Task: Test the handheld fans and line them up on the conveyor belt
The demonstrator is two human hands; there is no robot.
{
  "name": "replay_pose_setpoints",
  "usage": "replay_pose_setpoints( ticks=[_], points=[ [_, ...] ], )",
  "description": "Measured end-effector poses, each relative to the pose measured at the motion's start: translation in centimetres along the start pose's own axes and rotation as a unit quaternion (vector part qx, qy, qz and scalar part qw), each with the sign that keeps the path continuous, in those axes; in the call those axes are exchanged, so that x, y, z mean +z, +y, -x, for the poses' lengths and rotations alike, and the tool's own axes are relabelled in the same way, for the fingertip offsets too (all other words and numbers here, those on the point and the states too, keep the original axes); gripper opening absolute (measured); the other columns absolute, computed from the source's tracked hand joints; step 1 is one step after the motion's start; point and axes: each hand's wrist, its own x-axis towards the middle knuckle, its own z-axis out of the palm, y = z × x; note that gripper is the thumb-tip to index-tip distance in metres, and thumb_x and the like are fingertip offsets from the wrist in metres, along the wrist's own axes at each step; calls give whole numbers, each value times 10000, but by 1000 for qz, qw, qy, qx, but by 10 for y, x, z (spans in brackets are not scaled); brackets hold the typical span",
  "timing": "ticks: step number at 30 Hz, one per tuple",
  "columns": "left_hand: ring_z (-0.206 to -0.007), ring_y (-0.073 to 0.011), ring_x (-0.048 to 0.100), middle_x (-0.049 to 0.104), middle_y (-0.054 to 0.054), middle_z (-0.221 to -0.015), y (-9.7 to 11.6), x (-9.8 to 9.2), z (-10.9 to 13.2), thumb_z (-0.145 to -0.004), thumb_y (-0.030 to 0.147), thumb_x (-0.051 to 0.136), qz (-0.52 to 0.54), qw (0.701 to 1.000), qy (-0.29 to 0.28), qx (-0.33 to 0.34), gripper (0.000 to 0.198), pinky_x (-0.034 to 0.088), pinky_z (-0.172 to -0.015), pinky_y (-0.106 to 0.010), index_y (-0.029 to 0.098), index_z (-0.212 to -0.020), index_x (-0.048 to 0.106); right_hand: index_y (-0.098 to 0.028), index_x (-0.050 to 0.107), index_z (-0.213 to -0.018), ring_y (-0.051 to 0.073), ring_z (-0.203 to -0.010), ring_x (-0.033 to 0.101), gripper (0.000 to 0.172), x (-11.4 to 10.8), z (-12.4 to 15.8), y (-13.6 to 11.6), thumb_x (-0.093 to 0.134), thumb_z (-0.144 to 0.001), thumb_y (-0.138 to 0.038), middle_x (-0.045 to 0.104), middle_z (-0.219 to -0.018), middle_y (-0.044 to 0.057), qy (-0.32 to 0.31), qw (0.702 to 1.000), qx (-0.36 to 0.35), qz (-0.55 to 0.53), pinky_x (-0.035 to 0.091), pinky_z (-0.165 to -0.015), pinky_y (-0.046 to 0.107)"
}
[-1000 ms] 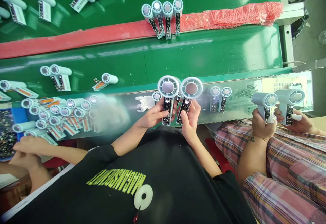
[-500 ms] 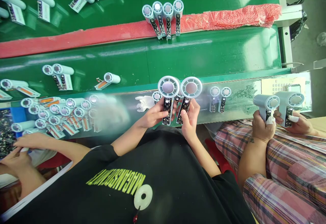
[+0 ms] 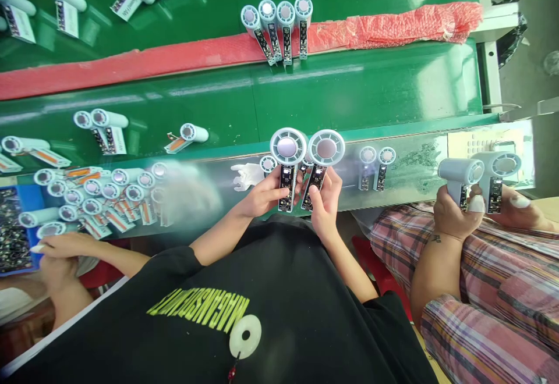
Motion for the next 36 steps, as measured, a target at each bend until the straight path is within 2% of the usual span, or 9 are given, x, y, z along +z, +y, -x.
replay_pose_setpoints(
  ticks=[6, 9, 14, 20, 25, 28, 31, 34, 36],
  points=[
    [-882, -171, 555, 554, -38, -1048, -20, -1, -20, -740, 318, 728, 16, 998, 50, -28, 499, 476, -711, -301, 223, -1163, 482, -296, 462, -1209, 172, -796, 632, 448, -22, -15, 6, 641, -830, -454, 622, -1076, 19, 18, 996, 73, -49, 566, -690, 353],
    [-845, -153, 563, 575, -60, -1110, -49, -2, -48, -820, 410, 648, -20, 991, 105, -82, 418, 485, -676, -278, 210, -1153, 494, -258, 528, -1092, 146, -692, 612, 451, -56, -35, 21, 563, -828, -622, 633, -923, 6, 43, 988, 138, -52, 534, -593, 295],
    [-751, -149, 602, 646, -95, -1009, -101, -4, -104, -984, 441, 357, -79, 968, 186, -150, 371, 488, -612, -262, 159, -1152, 531, -224, 561, -1006, 165, -666, 616, 700, -116, -70, 59, 418, -732, -851, 658, -853, 37, 76, 972, 216, 61, 494, -510, 279],
    [-1014, -229, 627, 671, -111, -1072, -128, -14, -134, -950, 470, 471, -168, 939, 250, -168, 397, 507, -898, -410, 145, -1134, 603, -167, 594, -1125, 230, -966, 648, 727, -137, -83, 86, 361, -815, -783, 686, -1038, 102, 98, 959, 202, 173, 552, -776, 372],
    [-1179, -256, 558, 613, -128, -1231, -138, -5, -135, -941, 405, 517, -233, 916, 281, -167, 366, 393, -1053, -515, 124, -1160, 600, -122, 591, -1230, 278, -1274, 495, 689, -140, -80, 93, 408, -854, -669, 580, -1318, 157, 140, 934, 166, 283, 388, -1081, 428],
    [-1265, -298, 501, 548, -198, -1346, -136, 7, -122, -927, 345, 528, -248, 916, 282, -139, 409, 367, -1076, -494, 101, -1254, 555, -88, 558, -1278, 292, -1324, 445, 675, -137, -76, 92, 430, -863, -604, 518, -1385, 188, 147, 923, 125, 334, 309, -1141, 438],
    [-1195, -283, 570, 613, -183, -1287, -115, 1, -97, -888, 287, 577, -258, 928, 256, -79, 400, 450, -998, -410, 122, -1253, 585, -54, 485, -1339, 284, -1300, 458, 693, -129, -68, 89, 438, -864, -557, 473, -1392, 218, 165, 913, 61, 367, 355, -1111, 427],
    [-1047, -210, 648, 695, -112, -1144, -72, -39, -62, -899, 265, 562, -291, 918, 270, 6, 312, 500, -910, -325, 170, -1186, 640, -57, 463, -1347, 286, -1273, 454, 659, -119, -60, 85, 457, -866, -507, 435, -1380, 225, 188, 904, 9, 384, 398, -1063, 446],
    [-1124, -190, 605, 656, -106, -1216, -34, -81, -34, -952, 289, 465, -330, 874, 351, 60, 318, 467, -962, -310, 187, -1221, 599, -77, 495, -1317, 283, -1244, 468, 588, -112, -57, 84, 472, -872, -462, 458, -1342, 212, 193, 900, -17, 390, 418, -1035, 454]
  ],
)
